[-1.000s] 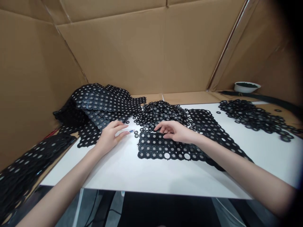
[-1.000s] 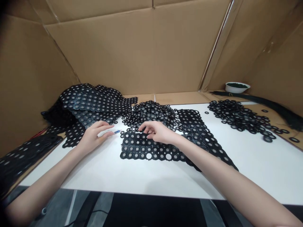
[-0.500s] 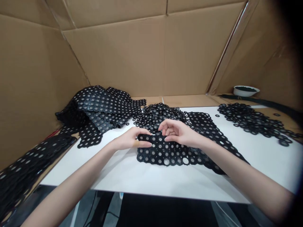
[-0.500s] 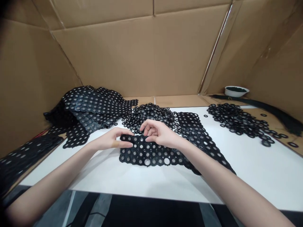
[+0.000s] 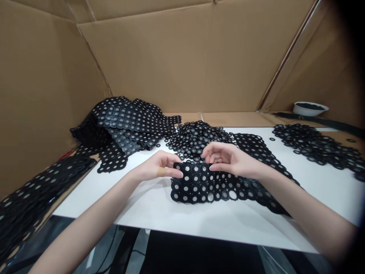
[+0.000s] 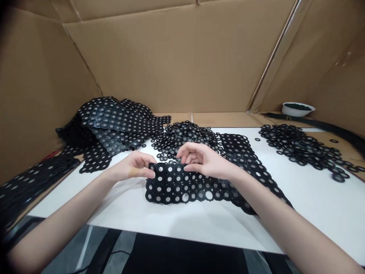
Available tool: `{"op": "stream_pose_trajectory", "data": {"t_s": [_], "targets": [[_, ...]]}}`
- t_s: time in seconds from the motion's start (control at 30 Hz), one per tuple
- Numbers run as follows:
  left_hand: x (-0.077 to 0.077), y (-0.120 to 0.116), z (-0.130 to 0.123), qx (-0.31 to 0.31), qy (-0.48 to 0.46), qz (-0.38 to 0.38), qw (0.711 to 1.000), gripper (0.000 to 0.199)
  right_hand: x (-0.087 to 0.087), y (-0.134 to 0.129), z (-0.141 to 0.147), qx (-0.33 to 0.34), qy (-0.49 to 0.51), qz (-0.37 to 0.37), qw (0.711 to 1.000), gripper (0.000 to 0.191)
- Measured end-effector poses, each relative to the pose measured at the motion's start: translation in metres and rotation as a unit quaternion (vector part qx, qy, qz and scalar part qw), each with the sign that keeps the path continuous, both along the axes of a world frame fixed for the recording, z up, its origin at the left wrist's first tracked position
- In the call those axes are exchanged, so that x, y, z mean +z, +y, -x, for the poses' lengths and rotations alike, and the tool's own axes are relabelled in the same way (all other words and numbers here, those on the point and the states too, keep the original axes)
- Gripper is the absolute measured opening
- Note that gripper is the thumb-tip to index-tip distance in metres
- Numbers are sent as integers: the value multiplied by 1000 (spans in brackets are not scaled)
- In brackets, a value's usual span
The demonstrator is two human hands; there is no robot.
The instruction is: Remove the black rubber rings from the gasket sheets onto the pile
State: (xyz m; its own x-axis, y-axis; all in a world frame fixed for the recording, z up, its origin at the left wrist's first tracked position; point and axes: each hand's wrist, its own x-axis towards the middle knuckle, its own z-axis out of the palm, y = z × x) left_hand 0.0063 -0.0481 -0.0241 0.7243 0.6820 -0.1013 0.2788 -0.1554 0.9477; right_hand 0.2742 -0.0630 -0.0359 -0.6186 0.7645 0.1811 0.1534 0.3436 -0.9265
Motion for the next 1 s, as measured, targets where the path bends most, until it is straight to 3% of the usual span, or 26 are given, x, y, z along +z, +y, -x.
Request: {"op": "stream_pose_trajectory", "data": {"t_s": [0.2,0.4,0.63,0.83,1.0], "targets": [[-3,1,3,-14,12,-36,999,29,4,-1,-4,12,-27,-13,999,25],[-4,4,5,-25,12,-39,999,29,3,2,-12,15,-143,-20,989,28],[-7,12,9,-52,52,-54,996,32,10,-1,-13,5,-137,-34,990,21],[12,8,-15,-74,127,-214,966,45,13,-6,-10,0,-86,-16,996,21],[32,5,-39,-156,123,-209,958,35,19,-13,-6,18,-26,-24,999,20]]}}
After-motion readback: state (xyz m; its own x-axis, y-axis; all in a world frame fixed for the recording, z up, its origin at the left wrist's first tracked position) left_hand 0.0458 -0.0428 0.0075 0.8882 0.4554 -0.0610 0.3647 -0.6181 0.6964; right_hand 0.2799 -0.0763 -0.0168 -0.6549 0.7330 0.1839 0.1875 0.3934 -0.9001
